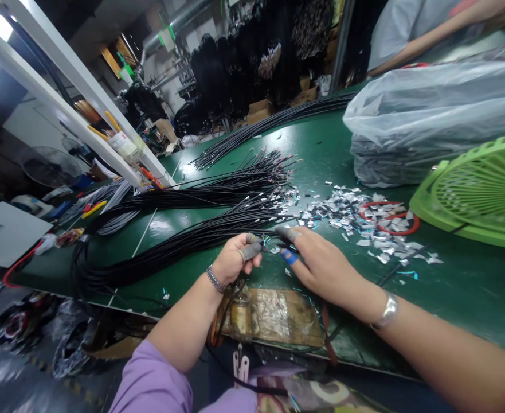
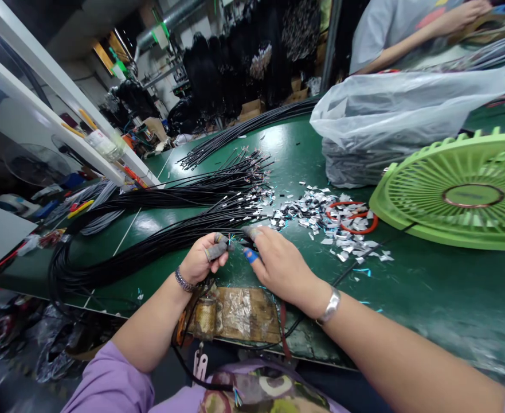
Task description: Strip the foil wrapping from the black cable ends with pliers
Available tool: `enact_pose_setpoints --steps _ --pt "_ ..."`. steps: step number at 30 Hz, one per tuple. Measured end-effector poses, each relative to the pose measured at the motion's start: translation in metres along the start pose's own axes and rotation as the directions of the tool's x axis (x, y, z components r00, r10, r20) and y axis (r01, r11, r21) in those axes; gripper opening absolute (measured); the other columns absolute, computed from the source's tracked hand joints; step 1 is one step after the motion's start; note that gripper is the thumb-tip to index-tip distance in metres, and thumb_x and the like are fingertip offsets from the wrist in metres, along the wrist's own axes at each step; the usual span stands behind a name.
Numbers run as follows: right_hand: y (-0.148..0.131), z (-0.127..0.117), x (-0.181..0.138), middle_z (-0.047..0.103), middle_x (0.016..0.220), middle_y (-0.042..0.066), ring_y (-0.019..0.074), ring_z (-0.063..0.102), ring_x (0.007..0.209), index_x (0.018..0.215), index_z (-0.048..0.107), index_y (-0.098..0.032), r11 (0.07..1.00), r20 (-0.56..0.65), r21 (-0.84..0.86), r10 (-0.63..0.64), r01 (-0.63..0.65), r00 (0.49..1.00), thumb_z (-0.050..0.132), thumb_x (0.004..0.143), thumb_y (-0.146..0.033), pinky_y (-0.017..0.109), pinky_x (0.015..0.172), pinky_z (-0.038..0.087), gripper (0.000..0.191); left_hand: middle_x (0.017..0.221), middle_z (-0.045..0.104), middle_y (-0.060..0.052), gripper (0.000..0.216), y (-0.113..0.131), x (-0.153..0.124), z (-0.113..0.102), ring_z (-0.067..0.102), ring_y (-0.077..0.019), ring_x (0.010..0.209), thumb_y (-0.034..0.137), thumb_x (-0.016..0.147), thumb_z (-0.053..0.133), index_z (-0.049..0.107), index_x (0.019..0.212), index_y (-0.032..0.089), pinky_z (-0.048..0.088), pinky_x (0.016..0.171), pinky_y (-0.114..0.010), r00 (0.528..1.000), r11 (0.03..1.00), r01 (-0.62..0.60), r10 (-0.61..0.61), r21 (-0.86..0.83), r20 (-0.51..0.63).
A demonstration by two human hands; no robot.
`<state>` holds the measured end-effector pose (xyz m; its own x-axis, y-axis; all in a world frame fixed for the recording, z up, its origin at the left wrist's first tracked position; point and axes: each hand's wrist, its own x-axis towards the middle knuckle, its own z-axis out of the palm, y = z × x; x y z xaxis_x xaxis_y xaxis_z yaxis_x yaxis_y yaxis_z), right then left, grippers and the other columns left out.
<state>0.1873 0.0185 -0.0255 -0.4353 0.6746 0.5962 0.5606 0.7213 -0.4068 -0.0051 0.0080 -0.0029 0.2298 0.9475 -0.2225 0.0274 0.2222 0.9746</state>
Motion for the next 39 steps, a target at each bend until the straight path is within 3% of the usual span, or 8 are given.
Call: enact_pose_setpoints --steps 6,21,29,39 --pt "-0.004 0.003 -0.001 0.065 0.094 0.013 0.0254 0.06 0.085 0.108 0.057 -0.016 0.986 -0.003 -0.132 -0.106 0.105 0.994 0.043 0.087 -0.02 0.039 0.074 0.053 0.026 0.048 0.053 0.006 0.049 0.001 -0.001 0.002 0.035 -0.0025 0.029 0.06 0.062 0.067 0.045 0.072 0.017 0.017 0.033 -0.017 1.0 1.0 0.006 -0.006 0.023 0.029" --pt "-0.005 0.006 -0.002 0.066 0.092 0.014 0.0244 0.061 0.084 0.106 0.058 -0.012 0.984 0.013 -0.125 -0.13 0.13 0.991 0.043 0.085 -0.016 0.036 0.073 0.053 0.026 0.05 0.052 0.007 0.048 0.001 -0.004 0.003 0.034 -0.0019 0.031 0.06 0.064 0.063 0.047 0.073 0.016 0.02 0.033 -0.017 0.999 0.994 0.004 -0.009 0.112 0.045" --pt "-0.007 -0.001 0.001 0.066 0.092 0.012 0.0242 0.06 0.084 0.104 0.06 -0.017 0.979 0.086 -0.15 -0.125 0.137 0.988 0.043 0.085 -0.017 0.037 0.074 0.052 0.026 0.047 0.05 0.007 0.045 0.003 -0.004 0.004 0.032 -0.0019 0.03 0.057 0.063 0.065 0.047 0.07 0.017 0.018 0.033 -0.018 1.0 0.991 0.019 -0.021 0.131 0.016" --pt "-0.006 -0.004 0.002 0.065 0.086 0.014 0.0237 0.059 0.077 0.092 0.062 -0.011 0.979 0.136 -0.124 -0.147 0.164 0.98 0.046 0.079 -0.013 0.035 0.069 0.051 0.02 0.046 0.049 0.007 0.039 0.004 -0.006 0.005 0.031 -0.0019 0.03 0.052 0.066 0.064 0.048 0.069 0.016 0.017 0.033 -0.017 0.999 0.984 0.012 -0.019 0.177 0.04"
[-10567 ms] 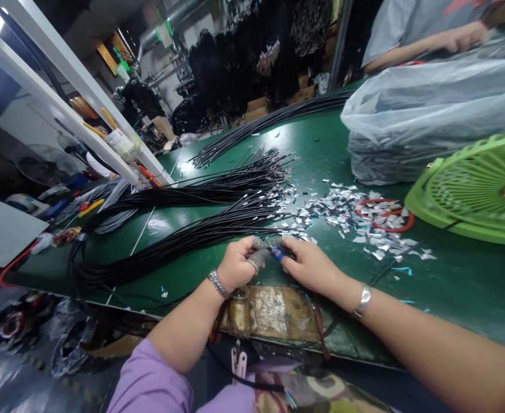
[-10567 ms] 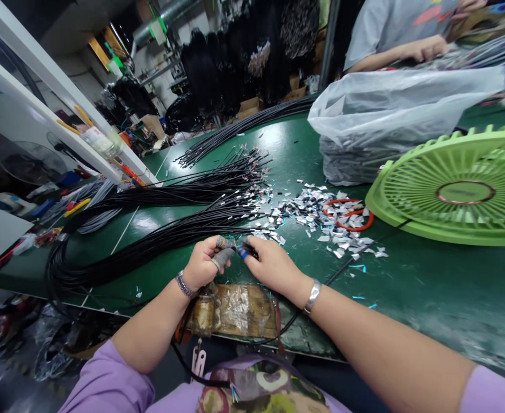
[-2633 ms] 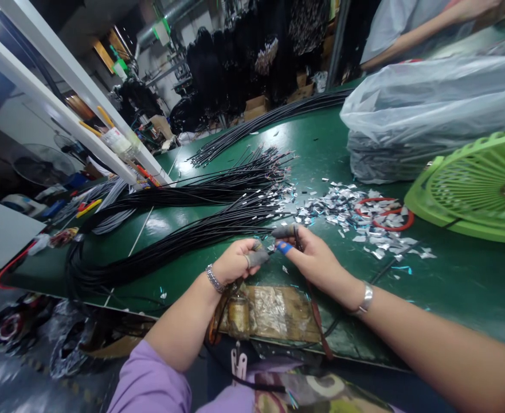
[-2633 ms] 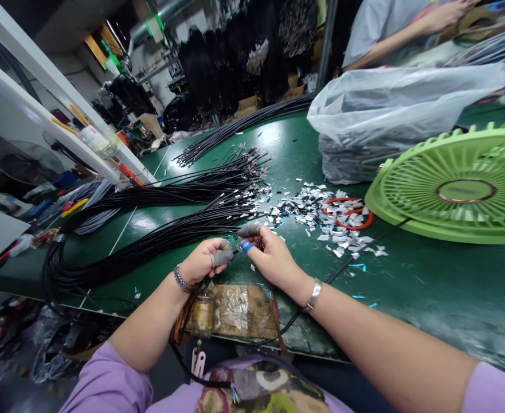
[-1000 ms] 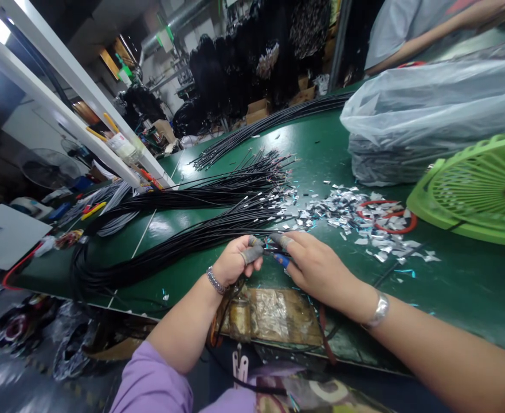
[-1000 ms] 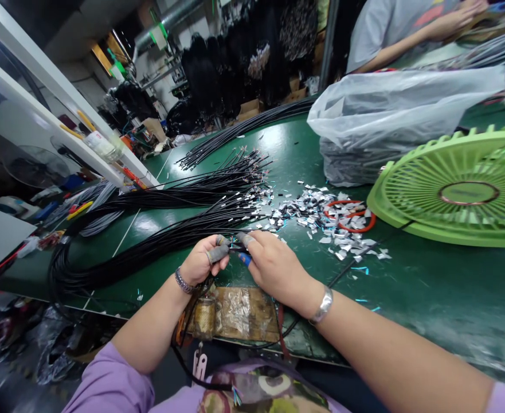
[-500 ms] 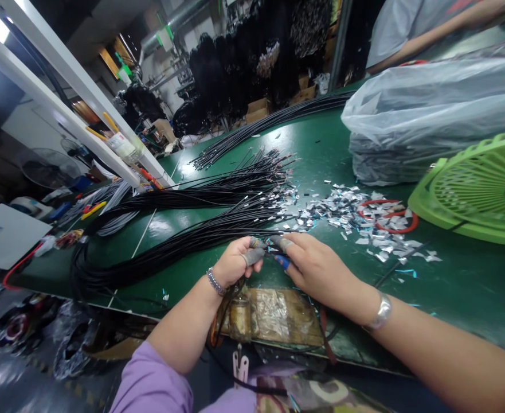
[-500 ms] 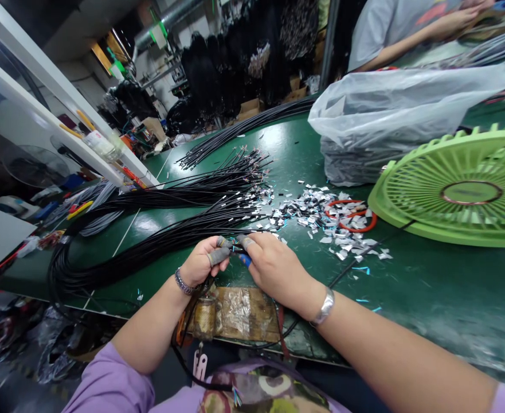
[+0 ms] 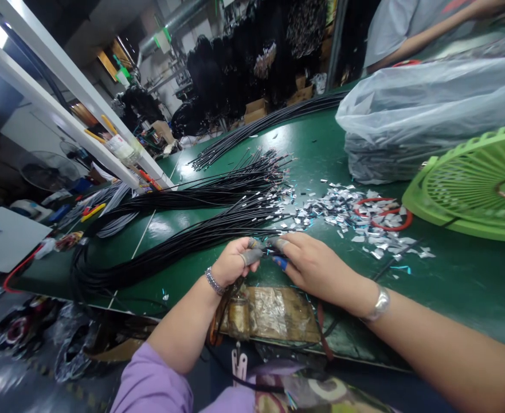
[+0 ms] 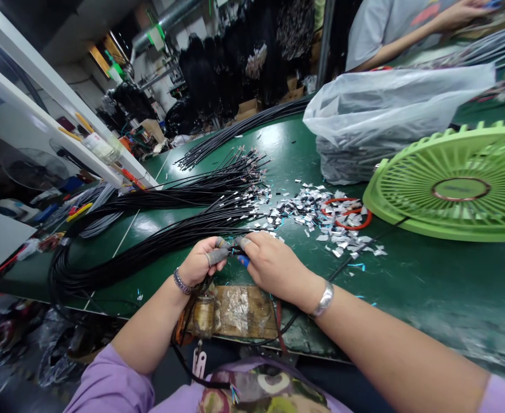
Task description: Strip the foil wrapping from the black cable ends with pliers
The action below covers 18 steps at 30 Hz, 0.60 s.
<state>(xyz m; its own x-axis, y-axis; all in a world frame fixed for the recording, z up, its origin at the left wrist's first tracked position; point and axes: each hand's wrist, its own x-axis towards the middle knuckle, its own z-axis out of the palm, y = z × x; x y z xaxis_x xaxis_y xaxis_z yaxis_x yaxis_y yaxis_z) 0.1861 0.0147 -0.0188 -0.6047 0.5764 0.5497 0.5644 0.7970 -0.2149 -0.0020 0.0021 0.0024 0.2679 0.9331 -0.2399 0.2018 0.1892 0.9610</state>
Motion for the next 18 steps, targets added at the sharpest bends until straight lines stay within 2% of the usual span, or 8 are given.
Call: enact_pose_setpoints --steps 4,6,8,12,14,18 --pt "0.003 -0.004 0.001 0.065 0.084 0.013 0.0234 0.059 0.075 0.092 0.062 -0.013 1.0 -0.015 0.023 0.004 -0.003 1.0 0.047 0.08 -0.016 0.036 0.068 0.051 0.02 0.046 0.049 0.007 0.041 -0.001 0.001 -0.001 0.029 -0.0018 0.03 0.053 0.064 0.065 0.048 0.071 0.016 0.016 0.033 -0.018 0.999 0.998 0.004 -0.006 -0.069 -0.037" --pt "0.005 -0.005 0.001 0.066 0.084 0.011 0.0232 0.06 0.075 0.092 0.062 -0.015 0.996 -0.021 0.074 0.053 -0.051 0.998 0.049 0.08 -0.02 0.036 0.068 0.051 0.019 0.046 0.05 0.007 0.042 -0.002 0.002 -0.002 0.03 -0.0019 0.03 0.054 0.064 0.065 0.048 0.073 0.016 0.017 0.033 -0.017 0.998 0.997 -0.017 0.012 -0.075 -0.064" --pt "0.008 -0.005 0.002 0.067 0.083 0.01 0.0229 0.061 0.074 0.093 0.062 -0.017 0.97 -0.015 0.194 0.15 -0.144 0.989 0.052 0.08 -0.027 0.035 0.066 0.051 0.019 0.047 0.051 0.007 0.043 -0.002 0.002 -0.002 0.032 -0.0024 0.03 0.055 0.064 0.065 0.048 0.075 0.016 0.018 0.033 -0.017 0.997 0.998 -0.036 0.031 -0.061 -0.074" --pt "0.009 0.002 0.004 0.069 0.076 0.004 0.0191 0.063 0.065 0.091 0.062 -0.02 0.77 0.12 0.541 0.327 -0.338 0.937 0.053 0.082 -0.037 0.031 0.058 0.051 0.022 0.049 0.053 0.006 0.042 -0.004 0.0 -0.001 0.038 -0.0032 0.032 0.054 0.065 0.065 0.051 0.075 0.016 0.024 0.034 -0.016 0.998 0.999 -0.042 0.042 0.009 -0.037" --pt "0.007 0.005 0.005 0.07 0.075 0.003 0.0185 0.063 0.066 0.089 0.063 -0.02 0.703 0.147 0.616 0.341 -0.356 0.928 0.054 0.082 -0.039 0.03 0.058 0.051 0.023 0.05 0.053 0.006 0.041 -0.004 0.0 0.0 0.039 -0.0033 0.033 0.054 0.066 0.064 0.051 0.076 0.016 0.026 0.035 -0.016 0.999 0.998 -0.049 0.05 0.035 -0.023" --pt "0.001 0.007 0.006 0.069 0.074 0.003 0.0174 0.061 0.065 0.087 0.064 -0.019 0.736 0.097 0.601 0.319 -0.311 0.943 0.054 0.082 -0.037 0.029 0.06 0.05 0.022 0.05 0.053 0.005 0.04 -0.004 0.0 0.001 0.039 -0.0032 0.033 0.054 0.066 0.063 0.052 0.074 0.016 0.026 0.034 -0.016 0.999 0.997 -0.051 0.05 0.062 0.009"
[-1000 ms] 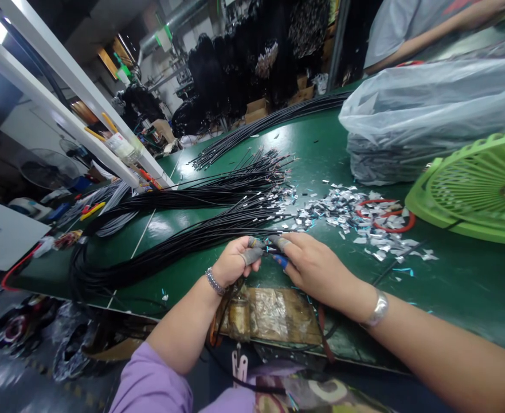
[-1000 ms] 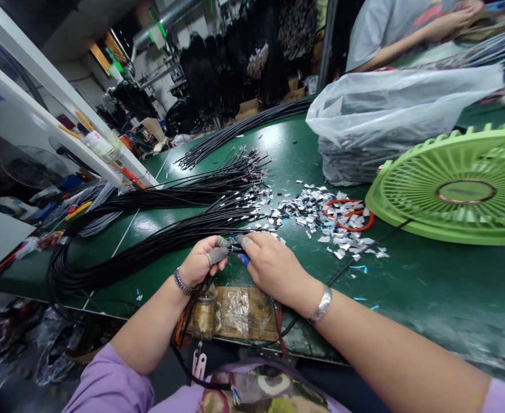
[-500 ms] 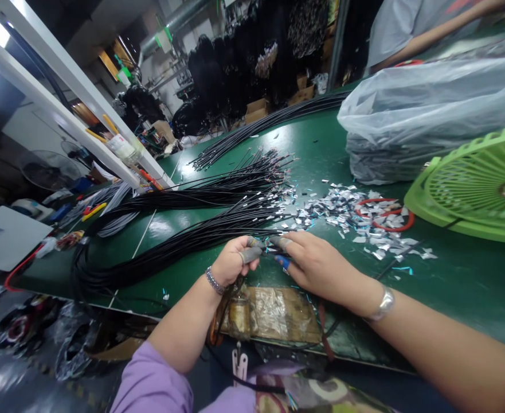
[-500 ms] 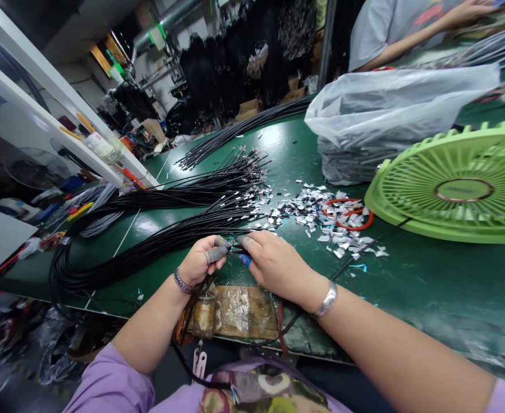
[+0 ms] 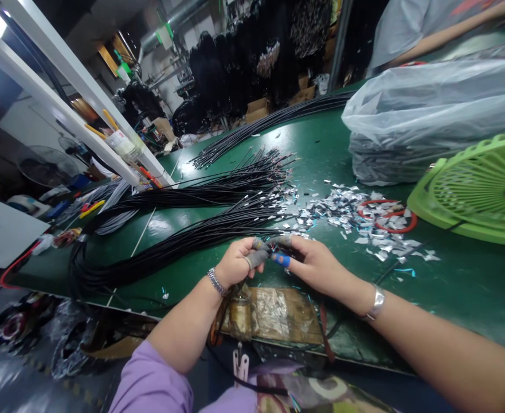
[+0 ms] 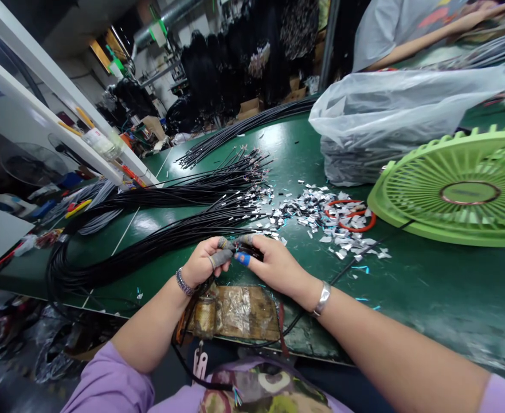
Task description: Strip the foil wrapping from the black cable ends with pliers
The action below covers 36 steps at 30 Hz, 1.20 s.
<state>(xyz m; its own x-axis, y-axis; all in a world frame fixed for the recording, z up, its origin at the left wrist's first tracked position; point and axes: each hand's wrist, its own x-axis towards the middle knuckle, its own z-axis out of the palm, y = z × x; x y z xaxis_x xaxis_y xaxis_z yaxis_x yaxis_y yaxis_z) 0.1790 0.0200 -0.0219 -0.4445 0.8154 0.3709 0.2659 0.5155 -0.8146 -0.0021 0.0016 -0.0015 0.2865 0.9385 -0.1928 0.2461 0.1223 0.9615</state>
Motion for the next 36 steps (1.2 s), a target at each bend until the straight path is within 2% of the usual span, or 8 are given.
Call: enact_pose_setpoints --steps 6,11,17,21,24,28,32,36 --pt "-0.001 -0.001 -0.002 0.067 0.072 0.003 0.017 0.059 0.065 0.082 0.064 -0.019 0.993 -0.006 -0.068 -0.093 0.092 0.996 0.05 0.081 -0.024 0.029 0.06 0.047 0.015 0.049 0.052 0.005 0.039 0.001 0.0 -0.001 0.037 -0.0026 0.033 0.053 0.068 0.062 0.051 0.068 0.016 0.026 0.035 -0.016 0.997 1.0 -0.012 0.01 0.016 0.076" --pt "0.003 -0.001 -0.003 0.067 0.071 0.002 0.0165 0.059 0.064 0.08 0.065 -0.02 0.991 -0.005 -0.084 -0.101 0.1 0.995 0.045 0.076 -0.014 0.028 0.06 0.048 0.021 0.048 0.053 0.005 0.039 0.0 0.0 -0.001 0.036 -0.0025 0.032 0.052 0.067 0.063 0.049 0.067 0.016 0.025 0.035 -0.016 0.992 0.999 0.042 -0.041 -0.006 0.12" --pt "0.003 -0.002 -0.001 0.069 0.072 0.003 0.0173 0.062 0.064 0.086 0.066 -0.021 0.995 -0.051 -0.086 -0.054 0.049 0.997 0.047 0.077 -0.017 0.029 0.059 0.05 0.021 0.05 0.053 0.006 0.041 -0.001 0.0 0.0 0.036 -0.0027 0.032 0.054 0.066 0.064 0.049 0.072 0.016 0.024 0.034 -0.017 0.997 0.998 0.039 -0.035 -0.059 0.069" --pt "0.002 -0.001 -0.001 0.071 0.078 0.004 0.0187 0.066 0.071 0.09 0.063 -0.02 1.0 -0.135 0.012 0.012 -0.01 0.991 0.05 0.076 -0.021 0.031 0.063 0.053 0.019 0.05 0.053 0.006 0.045 -0.002 0.001 -0.001 0.037 -0.003 0.032 0.057 0.065 0.065 0.049 0.074 0.016 0.023 0.033 -0.017 1.0 0.994 0.018 -0.017 -0.109 0.017" --pt "-0.001 0.0 -0.003 0.071 0.079 0.004 0.0184 0.067 0.068 0.093 0.061 -0.021 0.998 -0.19 0.049 0.043 -0.035 0.981 0.053 0.076 -0.023 0.031 0.062 0.055 0.019 0.05 0.053 0.006 0.046 -0.002 0.002 -0.001 0.037 -0.0031 0.031 0.058 0.063 0.065 0.048 0.074 0.016 0.023 0.033 -0.017 1.0 0.992 0.015 -0.016 -0.128 -0.006" --pt "-0.006 0.003 -0.005 0.072 0.079 0.003 0.0176 0.066 0.066 0.089 0.059 -0.022 0.999 -0.191 0.021 0.031 -0.028 0.981 0.054 0.076 -0.023 0.03 0.061 0.055 0.014 0.051 0.054 0.005 0.046 -0.001 0.003 0.0 0.039 -0.0037 0.031 0.057 0.063 0.065 0.047 0.074 0.016 0.024 0.033 -0.017 1.0 0.991 0.013 -0.014 -0.13 -0.011" --pt "-0.006 0.006 -0.004 0.072 0.08 0.004 0.018 0.068 0.069 0.088 0.058 -0.022 0.998 -0.195 0.048 0.038 -0.029 0.98 0.056 0.076 -0.024 0.031 0.064 0.055 0.012 0.052 0.054 0.004 0.043 -0.001 0.002 0.003 0.04 -0.0044 0.032 0.056 0.066 0.063 0.048 0.076 0.016 0.027 0.034 -0.017 1.0 0.997 -0.007 0.006 -0.075 -0.022" --pt "-0.002 0.009 -0.003 0.073 0.08 0.004 0.0181 0.069 0.069 0.09 0.057 -0.021 0.989 -0.197 0.129 0.097 -0.072 0.976 0.057 0.075 -0.024 0.031 0.065 0.056 0.016 0.053 0.054 0.004 0.031 -0.003 0.001 0.005 0.041 -0.0048 0.034 0.046 0.073 0.058 0.05 0.077 0.016 0.029 0.036 -0.017 0.994 0.996 -0.037 0.045 0.079 -0.096"
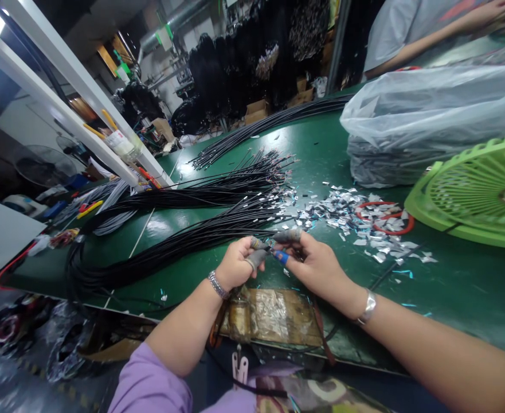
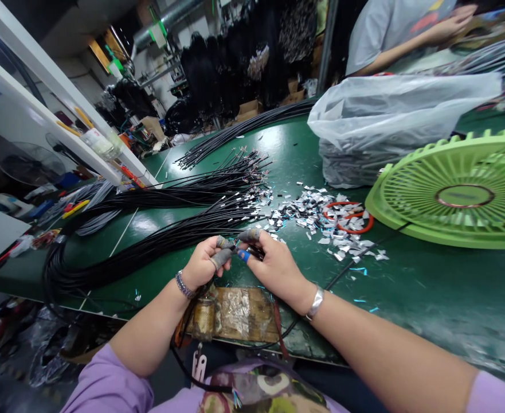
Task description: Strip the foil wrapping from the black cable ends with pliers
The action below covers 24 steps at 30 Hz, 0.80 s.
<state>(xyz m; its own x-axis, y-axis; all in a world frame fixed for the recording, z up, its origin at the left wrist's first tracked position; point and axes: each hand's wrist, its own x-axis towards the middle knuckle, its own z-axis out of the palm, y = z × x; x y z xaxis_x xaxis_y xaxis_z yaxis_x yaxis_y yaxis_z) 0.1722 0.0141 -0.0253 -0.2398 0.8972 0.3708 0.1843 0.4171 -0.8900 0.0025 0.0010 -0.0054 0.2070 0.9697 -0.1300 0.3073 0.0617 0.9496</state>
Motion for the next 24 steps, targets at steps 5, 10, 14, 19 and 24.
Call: enact_pose_setpoints --steps 5,10,14,19,24 --pt "0.0 0.002 -0.002 0.073 0.079 0.003 0.0173 0.069 0.068 0.092 0.056 -0.022 0.998 0.007 0.057 0.026 -0.026 1.0 0.058 0.074 -0.022 0.031 0.066 0.056 0.019 0.061 0.059 0.0 0.009 -0.005 -0.003 0.0 0.052 -0.0095 0.053 0.023 0.079 0.05 0.054 0.075 0.017 0.04 0.052 -0.02 0.959 0.895 -0.228 0.275 0.384 -0.073" --pt "0.0 0.0 -0.001 0.073 0.08 0.003 0.0179 0.068 0.07 0.094 0.056 -0.022 0.995 -0.013 0.098 0.037 -0.035 0.999 0.059 0.074 -0.024 0.032 0.068 0.055 0.021 0.069 0.061 -0.003 0.009 -0.01 -0.004 -0.002 0.055 -0.0143 0.061 0.014 0.073 0.049 0.056 0.077 0.017 0.042 0.058 -0.024 0.891 0.624 -0.374 0.447 0.686 0.079" --pt "0.003 -0.007 0.003 0.071 0.08 0.005 0.0185 0.066 0.068 0.09 0.057 -0.021 0.996 -0.105 0.064 0.066 -0.059 0.992 0.059 0.075 -0.031 0.032 0.065 0.053 0.017 0.067 0.061 -0.002 0.01 -0.006 -0.005 -0.001 0.055 -0.0132 0.059 0.016 0.079 0.047 0.057 0.079 0.018 0.042 0.058 -0.023 0.904 0.697 -0.344 0.427 0.629 0.021" --pt "0.003 -0.007 0.005 0.062 0.061 0.001 0.015 0.054 0.055 0.072 0.057 -0.021 0.994 0.005 0.011 0.11 -0.11 0.994 0.057 0.077 -0.046 0.027 0.052 0.045 0.026 0.063 0.06 -0.001 0.009 -0.003 -0.005 -0.001 0.053 -0.0119 0.057 0.017 0.079 0.049 0.056 0.074 0.018 0.04 0.057 -0.022 0.916 0.768 -0.3 0.397 0.565 -0.053" --pt "0.009 0.0 0.007 0.061 0.06 0.0 0.0144 0.052 0.055 0.069 0.057 -0.02 0.988 0.139 -0.006 0.153 -0.154 0.978 0.056 0.076 -0.044 0.026 0.051 0.042 0.025 0.061 0.06 0.0 0.011 -0.005 -0.005 0.0 0.052 -0.0091 0.052 0.02 0.08 0.05 0.054 0.07 0.017 0.039 0.054 -0.02 0.95 0.865 -0.27 0.311 0.424 -0.03"
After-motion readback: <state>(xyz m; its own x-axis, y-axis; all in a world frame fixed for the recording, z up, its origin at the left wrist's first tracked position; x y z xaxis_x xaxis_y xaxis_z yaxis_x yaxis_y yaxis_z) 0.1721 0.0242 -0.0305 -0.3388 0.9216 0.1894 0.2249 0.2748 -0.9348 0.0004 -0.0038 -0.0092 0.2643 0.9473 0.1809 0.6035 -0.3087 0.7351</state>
